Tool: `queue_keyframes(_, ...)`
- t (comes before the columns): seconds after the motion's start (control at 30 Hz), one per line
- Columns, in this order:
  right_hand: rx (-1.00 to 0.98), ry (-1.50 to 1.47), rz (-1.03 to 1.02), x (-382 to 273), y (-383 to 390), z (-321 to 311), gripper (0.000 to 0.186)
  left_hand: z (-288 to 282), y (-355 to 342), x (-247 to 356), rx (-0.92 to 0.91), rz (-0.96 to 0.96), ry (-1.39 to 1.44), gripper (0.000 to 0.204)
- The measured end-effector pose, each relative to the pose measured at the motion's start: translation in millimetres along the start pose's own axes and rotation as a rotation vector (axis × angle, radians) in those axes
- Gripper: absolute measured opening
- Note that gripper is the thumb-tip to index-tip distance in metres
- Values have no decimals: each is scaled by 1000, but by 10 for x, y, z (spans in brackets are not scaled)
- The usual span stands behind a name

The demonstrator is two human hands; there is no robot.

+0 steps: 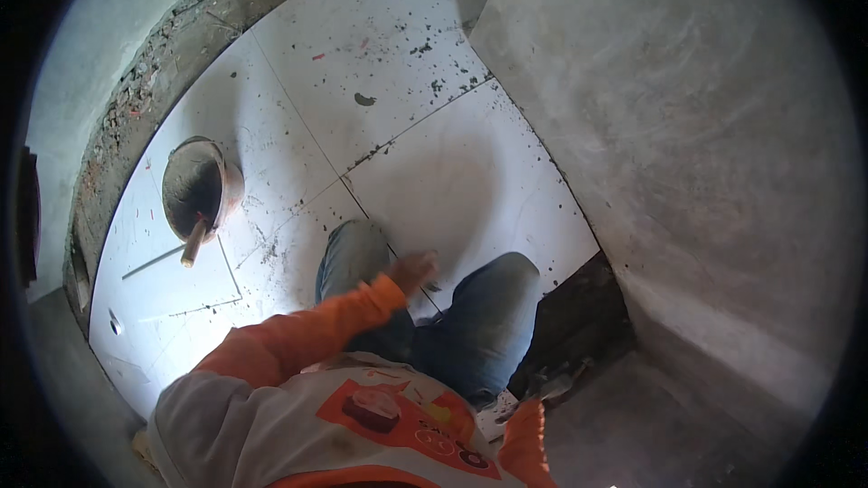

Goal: The person installs floor tiles by spreading mortar with a trowel, positioning a large white tile, and tapping it into place with a rubber mallet.

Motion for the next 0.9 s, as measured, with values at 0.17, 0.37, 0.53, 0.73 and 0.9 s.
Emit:
queue_keyframes(0.17,5,-133,-13,-123,-26,-153,52,-2877,-401,-434,351,422,-86,35)
queue_keyframes(0.37,22,-259,106,193,35,57,54,-4127,-1419,1530,167,921,1135,16)
queue_keyframes(0.53,107,-263,117,570,687,523,49,-1179,-2038,3363,-346,505,635,50)
queue_keyframes(0.73,-10,-177,272,1450,1089,1266,54,462,-1285,2997,-655,431,-206,84)
queue_keyframes(0.9,-37,-107,127,1442,772,1152,60,-114,-1050,2070,-598,207,-511,71)
Point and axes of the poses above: each hand's wrist, its own y-axis away from the middle knuckle, its own z-axis out of the palm, x = y × z, the point moved 2 cm from there along -y, towards the middle knuckle, and after that the axes turned 10 degrees about -x, right-handed, at the moved point
